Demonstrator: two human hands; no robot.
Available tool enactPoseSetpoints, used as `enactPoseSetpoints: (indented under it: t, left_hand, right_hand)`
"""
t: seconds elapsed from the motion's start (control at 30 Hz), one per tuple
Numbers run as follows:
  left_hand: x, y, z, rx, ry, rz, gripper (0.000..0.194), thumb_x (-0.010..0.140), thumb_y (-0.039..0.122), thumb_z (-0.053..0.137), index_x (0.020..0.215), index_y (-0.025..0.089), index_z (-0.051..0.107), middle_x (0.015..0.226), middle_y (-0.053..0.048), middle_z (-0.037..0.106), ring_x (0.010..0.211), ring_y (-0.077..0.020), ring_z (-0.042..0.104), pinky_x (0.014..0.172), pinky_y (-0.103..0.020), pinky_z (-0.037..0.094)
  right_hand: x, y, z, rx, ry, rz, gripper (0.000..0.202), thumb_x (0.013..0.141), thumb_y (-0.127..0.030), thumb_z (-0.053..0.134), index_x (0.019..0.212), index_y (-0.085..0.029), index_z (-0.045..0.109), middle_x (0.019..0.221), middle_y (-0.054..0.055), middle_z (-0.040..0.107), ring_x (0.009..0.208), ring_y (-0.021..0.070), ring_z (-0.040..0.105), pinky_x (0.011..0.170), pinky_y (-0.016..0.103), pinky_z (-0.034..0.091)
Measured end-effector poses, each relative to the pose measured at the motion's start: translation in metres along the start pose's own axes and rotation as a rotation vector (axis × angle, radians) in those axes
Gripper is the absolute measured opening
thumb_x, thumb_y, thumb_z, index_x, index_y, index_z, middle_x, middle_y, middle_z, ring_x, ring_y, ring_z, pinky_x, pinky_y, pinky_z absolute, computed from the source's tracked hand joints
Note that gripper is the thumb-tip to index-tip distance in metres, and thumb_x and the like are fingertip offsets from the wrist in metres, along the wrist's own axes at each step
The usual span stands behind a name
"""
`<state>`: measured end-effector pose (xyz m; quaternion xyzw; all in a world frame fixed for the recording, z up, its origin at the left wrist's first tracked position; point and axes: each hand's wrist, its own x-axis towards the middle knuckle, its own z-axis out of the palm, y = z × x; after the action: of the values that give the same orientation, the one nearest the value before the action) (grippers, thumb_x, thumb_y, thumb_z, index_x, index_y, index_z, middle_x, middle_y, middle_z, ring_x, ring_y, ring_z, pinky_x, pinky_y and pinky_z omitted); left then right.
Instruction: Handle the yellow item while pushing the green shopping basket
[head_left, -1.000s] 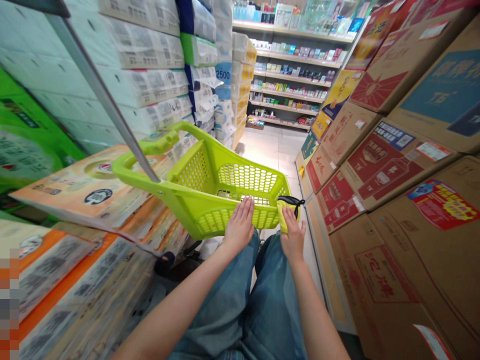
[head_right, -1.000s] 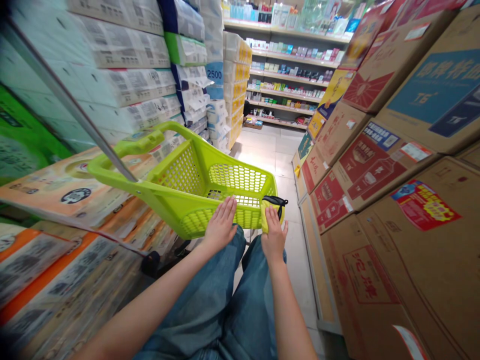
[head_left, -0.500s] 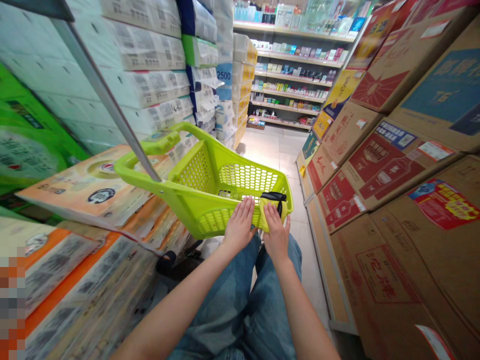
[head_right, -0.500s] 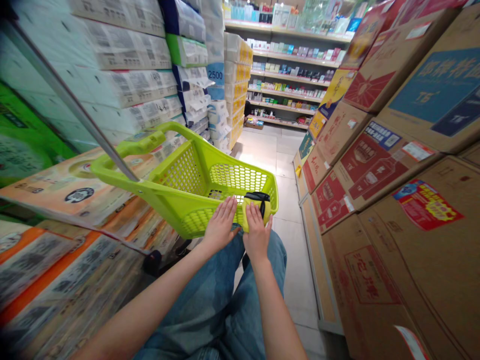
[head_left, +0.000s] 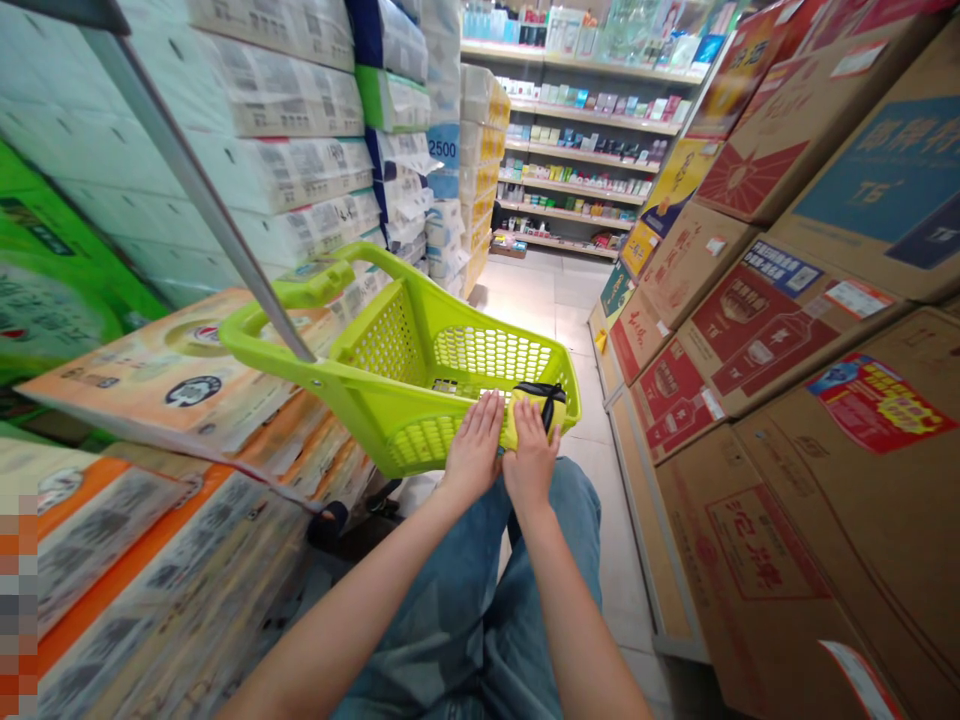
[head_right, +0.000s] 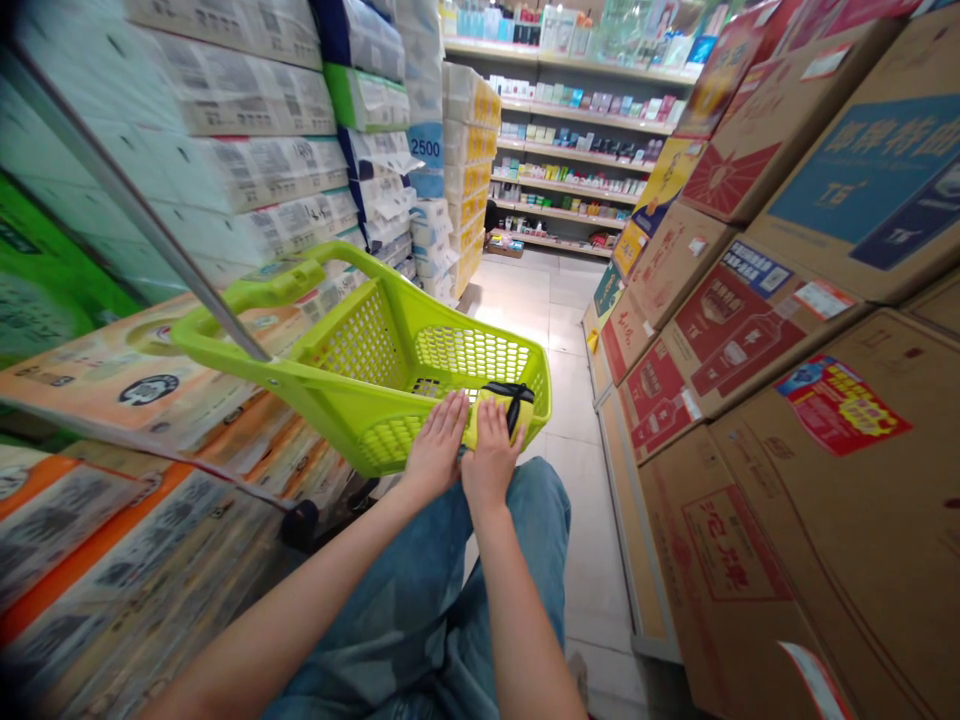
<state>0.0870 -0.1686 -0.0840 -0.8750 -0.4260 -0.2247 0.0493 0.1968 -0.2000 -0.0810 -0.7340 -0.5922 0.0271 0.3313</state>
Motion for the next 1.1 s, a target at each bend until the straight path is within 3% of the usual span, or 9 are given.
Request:
enactPoseSetpoints:
  t: [0.1,0.27,0.4,0.5,0.63,0.8,0.87,0.97,1.1]
  left_hand:
    - [0.000,-0.001,0.000,0.003,-0.002,0.009,0.085,0.086,0.020,0.045,0.158,0.009,0.001,0.165,-0.014,0.017,0.154,-0.0237,0.009,0.124,-0.044,0.020]
    - [0.000,0.000,-0.002,0.011,-0.037,-0.007,0.089,0.087,0.032,0.054,0.157,0.006,0.007,0.165,-0.015,0.016,0.154,-0.0242,0.006,0.124,-0.043,0.019]
    - [0.001,0.001,-0.002,0.019,-0.047,-0.015,0.089,0.088,0.036,0.055,0.157,0.006,0.006,0.166,-0.013,0.013,0.154,-0.0240,0.005,0.125,-0.041,0.016]
    - [0.001,0.001,-0.001,0.026,-0.055,-0.015,0.091,0.089,0.037,0.055,0.157,0.006,0.005,0.166,-0.014,0.011,0.154,-0.0245,0.004,0.125,-0.042,0.015]
    - [0.001,0.001,-0.002,0.031,-0.060,-0.019,0.092,0.088,0.037,0.056,0.157,0.006,0.004,0.166,-0.014,0.012,0.154,-0.0244,0.003,0.125,-0.042,0.016]
    - [0.000,0.000,0.000,0.027,-0.038,-0.005,0.084,0.087,0.026,0.050,0.157,0.005,0.006,0.166,-0.015,0.015,0.154,-0.0241,0.005,0.125,-0.043,0.017]
    - [0.000,-0.001,0.001,0.030,-0.029,-0.001,0.082,0.086,0.020,0.047,0.157,0.005,0.007,0.165,-0.016,0.016,0.154,-0.0236,0.005,0.125,-0.043,0.017]
    - [0.000,0.000,0.001,0.012,-0.022,0.000,0.084,0.085,0.020,0.048,0.157,0.006,0.006,0.165,-0.016,0.017,0.154,-0.0243,0.007,0.125,-0.044,0.018]
    - [0.000,0.002,-0.001,0.001,-0.027,-0.012,0.087,0.086,0.028,0.051,0.157,0.006,0.005,0.165,-0.015,0.016,0.154,-0.0246,0.008,0.124,-0.044,0.019]
  right_hand:
    - [-0.002,-0.006,0.001,0.003,-0.037,-0.086,0.086,0.066,-0.001,0.039,0.149,-0.022,0.041,0.157,0.003,0.040,0.148,0.0165,0.030,0.124,0.048,0.008]
    - [-0.008,0.030,-0.015,-0.029,-0.037,-0.147,0.084,0.069,-0.001,0.039,0.149,-0.029,0.042,0.156,0.001,0.042,0.146,0.0148,0.035,0.123,0.047,0.012]
    - [-0.010,0.069,-0.028,-0.016,0.002,-0.039,0.085,0.068,-0.003,0.038,0.149,-0.030,0.041,0.156,0.001,0.042,0.147,0.0160,0.034,0.122,0.050,0.017]
    - [-0.006,0.084,-0.032,0.011,0.051,0.116,0.083,0.069,-0.006,0.037,0.148,-0.030,0.042,0.156,0.002,0.043,0.146,0.0168,0.036,0.121,0.054,0.017]
    - [0.002,0.064,-0.025,-0.068,0.087,0.198,0.081,0.070,-0.007,0.038,0.149,-0.024,0.041,0.156,0.006,0.041,0.147,0.0213,0.034,0.120,0.061,0.011]
    - [0.002,0.006,-0.007,-0.106,-0.024,-0.007,0.083,0.068,-0.004,0.041,0.149,-0.022,0.042,0.157,0.005,0.040,0.148,0.0204,0.030,0.122,0.056,0.009]
    - [-0.001,-0.006,-0.004,-0.087,-0.055,-0.079,0.084,0.068,-0.003,0.041,0.150,-0.022,0.040,0.158,0.004,0.038,0.149,0.0183,0.029,0.123,0.052,0.008]
    - [-0.005,0.002,-0.008,-0.093,-0.065,-0.140,0.084,0.071,-0.002,0.040,0.151,-0.026,0.038,0.158,0.001,0.039,0.148,0.0150,0.031,0.124,0.048,0.009]
    - [-0.007,0.044,-0.024,-0.113,-0.029,-0.113,0.083,0.072,-0.002,0.040,0.150,-0.029,0.038,0.158,0.001,0.039,0.147,0.0145,0.033,0.122,0.047,0.016]
